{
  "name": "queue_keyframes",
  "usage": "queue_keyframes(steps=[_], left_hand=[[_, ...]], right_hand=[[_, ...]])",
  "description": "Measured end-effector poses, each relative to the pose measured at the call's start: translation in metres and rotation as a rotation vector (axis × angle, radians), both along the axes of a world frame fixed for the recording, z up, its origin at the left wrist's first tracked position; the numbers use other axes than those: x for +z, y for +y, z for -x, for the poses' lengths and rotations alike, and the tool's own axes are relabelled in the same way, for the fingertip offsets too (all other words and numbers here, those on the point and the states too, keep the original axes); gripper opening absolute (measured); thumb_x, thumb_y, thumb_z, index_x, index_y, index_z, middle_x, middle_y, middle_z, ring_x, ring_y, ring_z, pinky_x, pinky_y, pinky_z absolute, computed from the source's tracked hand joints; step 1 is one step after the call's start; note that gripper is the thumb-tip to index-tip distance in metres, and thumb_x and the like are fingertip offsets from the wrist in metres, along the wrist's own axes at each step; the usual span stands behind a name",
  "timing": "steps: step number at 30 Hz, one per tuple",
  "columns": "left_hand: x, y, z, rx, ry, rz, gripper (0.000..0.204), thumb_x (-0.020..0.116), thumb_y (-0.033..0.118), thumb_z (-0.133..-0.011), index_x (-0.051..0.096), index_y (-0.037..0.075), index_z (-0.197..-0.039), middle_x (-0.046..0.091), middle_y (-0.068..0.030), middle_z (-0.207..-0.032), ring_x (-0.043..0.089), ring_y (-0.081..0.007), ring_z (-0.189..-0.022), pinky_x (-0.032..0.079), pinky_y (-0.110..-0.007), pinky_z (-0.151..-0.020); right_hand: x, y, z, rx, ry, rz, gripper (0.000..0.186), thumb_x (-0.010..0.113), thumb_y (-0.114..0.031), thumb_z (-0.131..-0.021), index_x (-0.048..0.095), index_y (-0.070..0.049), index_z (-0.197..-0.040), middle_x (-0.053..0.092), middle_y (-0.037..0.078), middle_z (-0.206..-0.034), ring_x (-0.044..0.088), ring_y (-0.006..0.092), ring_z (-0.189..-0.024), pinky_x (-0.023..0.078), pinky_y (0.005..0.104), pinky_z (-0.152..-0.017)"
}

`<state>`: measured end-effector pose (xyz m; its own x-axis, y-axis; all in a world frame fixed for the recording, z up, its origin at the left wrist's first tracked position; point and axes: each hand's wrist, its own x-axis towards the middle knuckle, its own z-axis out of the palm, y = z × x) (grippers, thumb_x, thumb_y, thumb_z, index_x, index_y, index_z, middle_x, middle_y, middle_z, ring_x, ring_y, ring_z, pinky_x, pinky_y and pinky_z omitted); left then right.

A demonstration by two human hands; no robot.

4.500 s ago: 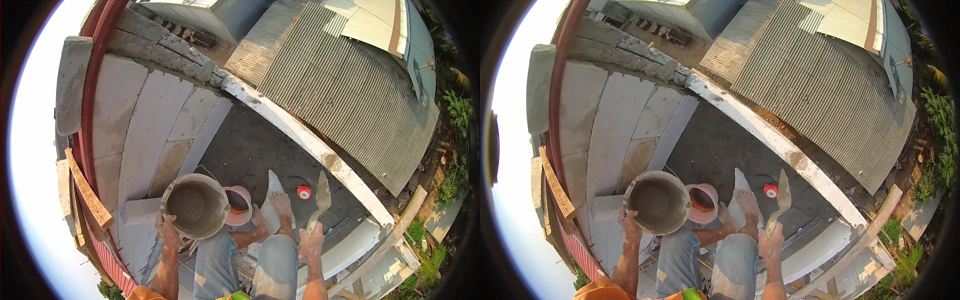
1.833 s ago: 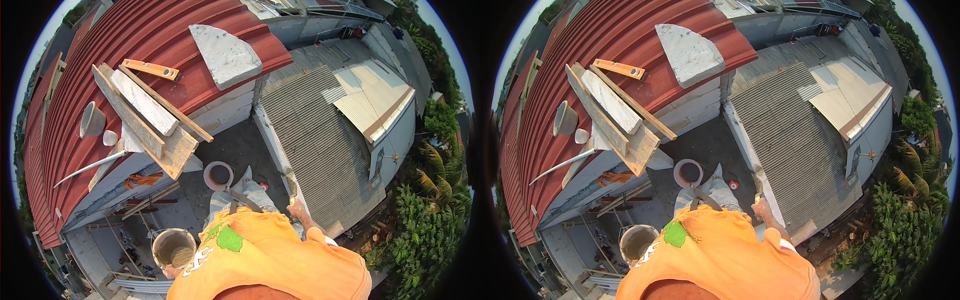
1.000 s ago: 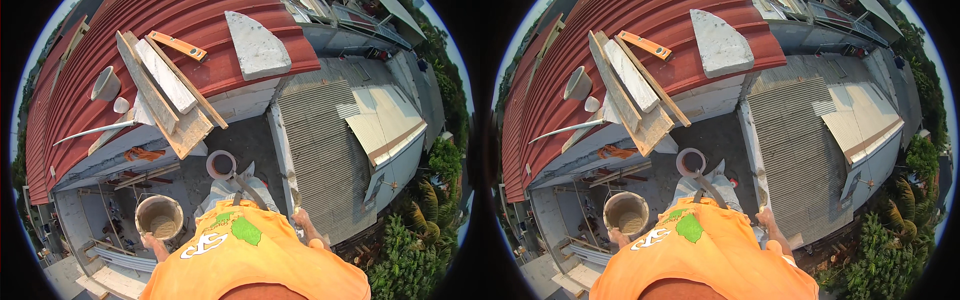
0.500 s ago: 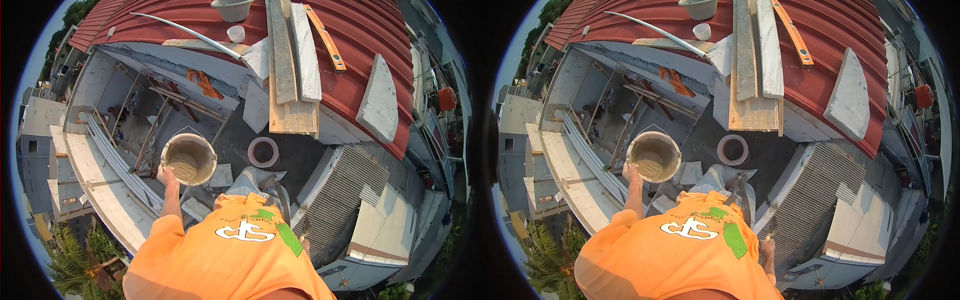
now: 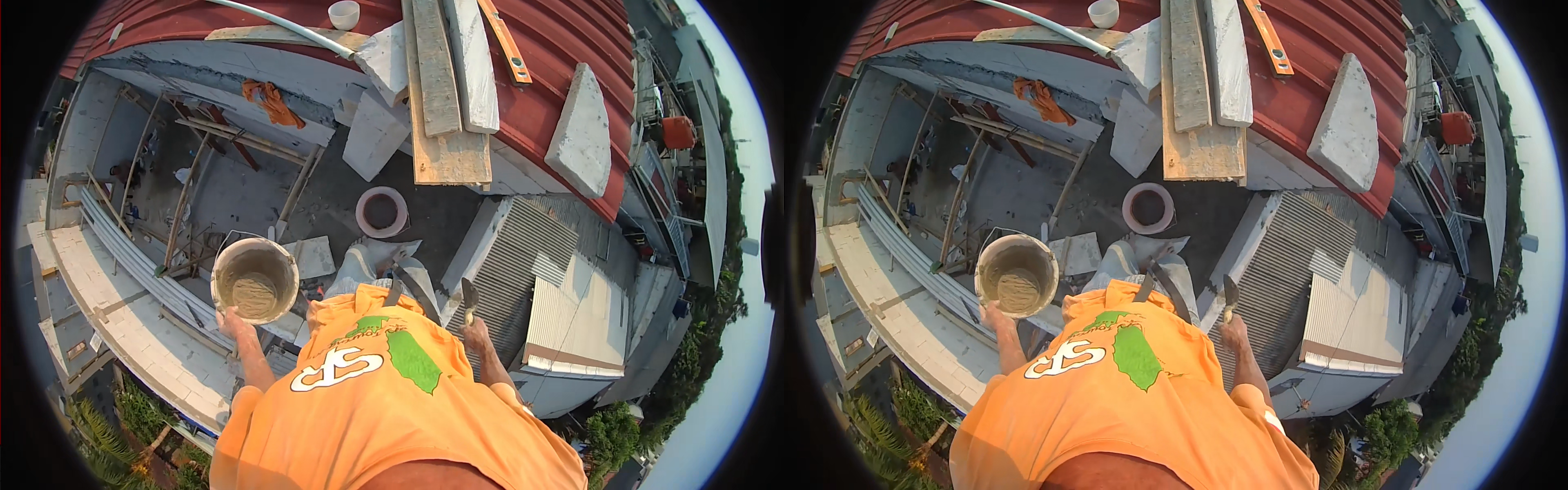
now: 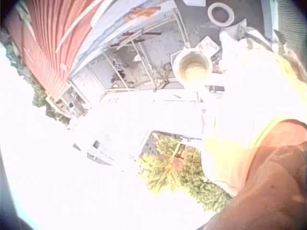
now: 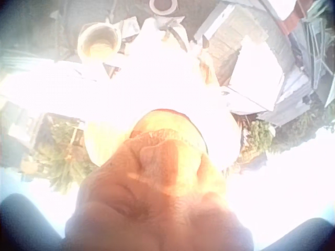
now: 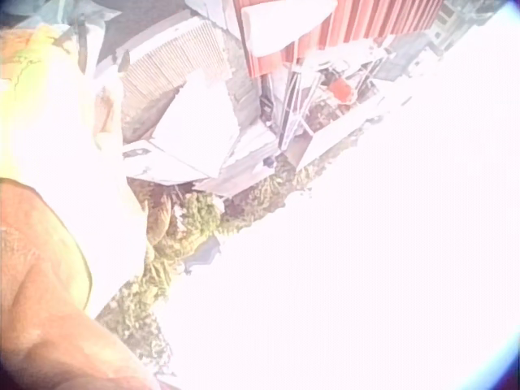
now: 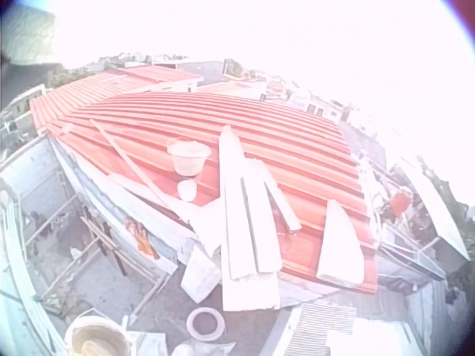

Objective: The person applies mortar to a wall edge with a trowel, handles stone blocks, and uses a spirit level to check the positioning on top of a roof structure.

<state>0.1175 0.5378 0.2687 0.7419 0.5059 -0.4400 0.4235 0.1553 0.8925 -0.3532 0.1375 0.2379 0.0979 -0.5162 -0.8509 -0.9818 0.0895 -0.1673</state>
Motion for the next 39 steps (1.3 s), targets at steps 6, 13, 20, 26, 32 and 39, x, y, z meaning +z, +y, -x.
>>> queue_keyframes(steps=[6,13,20,26,32,39], left_hand=[[-0.021,0.023,0.007,-0.003,0.022,-0.019,0.083,0.057,-0.005,-0.060,0.035,-0.011,-0.140,0.053,-0.0259,-0.124,0.062,-0.0378,-0.101,0.055,-0.047,-0.086],[-0.017,0.002,0.000,0.085,0.057,-0.108,0.080,0.057,-0.004,-0.058,0.038,-0.011,-0.136,0.054,-0.0268,-0.123,0.062,-0.0390,-0.102,0.055,-0.049,-0.086],[-0.011,-0.025,-0.022,-0.102,-0.014,0.040,0.079,0.057,-0.003,-0.058,0.041,-0.010,-0.135,0.055,-0.0222,-0.124,0.061,-0.0363,-0.104,0.054,-0.046,-0.086],[-0.014,-0.029,-0.045,-0.170,-0.068,0.018,0.064,0.052,-0.003,-0.058,0.052,-0.010,-0.121,0.059,-0.0234,-0.115,0.063,-0.0389,-0.099,0.056,-0.049,-0.086],[-0.015,-0.029,-0.060,-0.170,-0.036,0.023,0.069,0.054,-0.004,-0.057,0.053,-0.006,-0.126,0.059,-0.0192,-0.119,0.063,-0.0366,-0.102,0.057,-0.049,-0.083],[-0.031,-0.020,-0.072,-0.185,-0.035,-0.037,0.054,0.057,-0.001,-0.058,0.055,-0.005,-0.112,0.060,-0.0169,-0.108,0.064,-0.0357,-0.093,0.057,-0.047,-0.079]], right_hand=[[0.016,-0.003,-0.031,-0.055,-0.037,0.047,0.036,0.065,-0.022,-0.074,0.060,0.008,-0.094,0.067,0.027,-0.086,0.068,0.0380,-0.083,0.053,0.0439,-0.072],[0.015,0.004,-0.024,0.031,-0.016,0.081,0.037,0.066,-0.022,-0.075,0.061,0.009,-0.095,0.067,0.027,-0.083,0.068,0.0389,-0.080,0.053,0.0450,-0.071],[-0.002,0.021,0.001,0.181,0.069,0.100,0.023,0.069,-0.020,-0.076,0.068,0.000,-0.087,0.067,0.023,-0.091,0.068,0.0363,-0.089,0.056,0.0429,-0.075],[0.004,0.043,-0.003,0.469,0.053,0.132,0.015,0.069,-0.014,-0.076,0.072,-0.009,-0.091,0.068,0.015,-0.091,0.069,0.0338,-0.089,0.059,0.0399,-0.075],[-0.014,0.067,0.006,0.484,0.073,0.186,0.015,0.067,-0.013,-0.078,0.074,-0.011,-0.092,0.069,0.015,-0.089,0.071,0.0322,-0.085,0.060,0.0380,-0.071],[-0.028,0.070,0.000,0.178,0.114,0.026,0.022,0.065,-0.017,-0.078,0.072,-0.006,-0.096,0.069,0.022,-0.095,0.069,0.0355,-0.095,0.058,0.0416,-0.078]])
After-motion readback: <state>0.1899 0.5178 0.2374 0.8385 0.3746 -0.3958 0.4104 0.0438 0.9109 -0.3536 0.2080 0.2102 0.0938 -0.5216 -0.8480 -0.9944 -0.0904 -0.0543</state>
